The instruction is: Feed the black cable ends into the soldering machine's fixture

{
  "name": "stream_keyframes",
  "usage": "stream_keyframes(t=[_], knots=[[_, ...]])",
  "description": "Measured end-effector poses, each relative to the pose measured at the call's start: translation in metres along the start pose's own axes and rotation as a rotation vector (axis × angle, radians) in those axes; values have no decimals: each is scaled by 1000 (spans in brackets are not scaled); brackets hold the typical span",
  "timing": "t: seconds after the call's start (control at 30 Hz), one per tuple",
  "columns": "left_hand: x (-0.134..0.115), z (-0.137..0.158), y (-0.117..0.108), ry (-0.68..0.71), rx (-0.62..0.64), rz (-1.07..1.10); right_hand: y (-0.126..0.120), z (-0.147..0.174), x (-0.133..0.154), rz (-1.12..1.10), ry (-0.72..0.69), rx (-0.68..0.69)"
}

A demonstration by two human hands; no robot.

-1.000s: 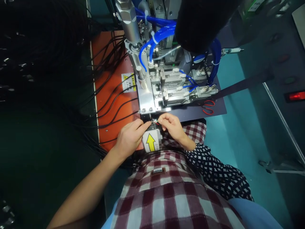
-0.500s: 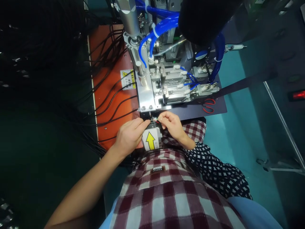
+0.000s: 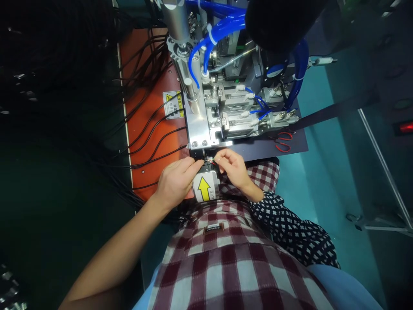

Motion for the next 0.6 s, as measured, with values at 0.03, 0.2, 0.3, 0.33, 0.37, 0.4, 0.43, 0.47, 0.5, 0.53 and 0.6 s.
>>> stream_keyframes(t=[0.03,0.2,0.3,0.33,0.37,0.4,0.43,0.47,0.5,0.53,0.6], knots=[[0,0,0,1,3,-7,0,0,-1,7,-4,-5],[-1,-1,0,8,3,-18,2,3,-5,15,-47,-35],[-1,-1,0,0,-1,-3,3,3,-8,21,-63,-44],[-1,-2,-1,0,0,-5,3,3,-9,24,-61,-43],[-2,-2,-1,2,1,-12,3,3,-9,33,-57,-43],[-2,-2,-1,7,3,-23,3,3,-9,53,-56,-47],[-2,-2,-1,12,6,-36,3,4,-9,88,-59,-58],[-2,-2,-1,16,9,-47,2,4,-7,137,-69,-75],[-2,-3,-1,19,10,-58,2,5,-5,200,-87,-97],[-2,-3,-1,20,10,-69,2,6,-3,273,-112,-121],[-3,-4,-2,22,9,-91,2,7,2,413,-163,-165]])
Point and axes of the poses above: each hand's wrist, its own z-axis away from the middle knuckle, its own y-axis out of the palm, x = y × z, the point moved 2 cm from there along -z, towards the middle knuckle, and after that the axes turned 9 degrees about z, right-handed, at the moved point
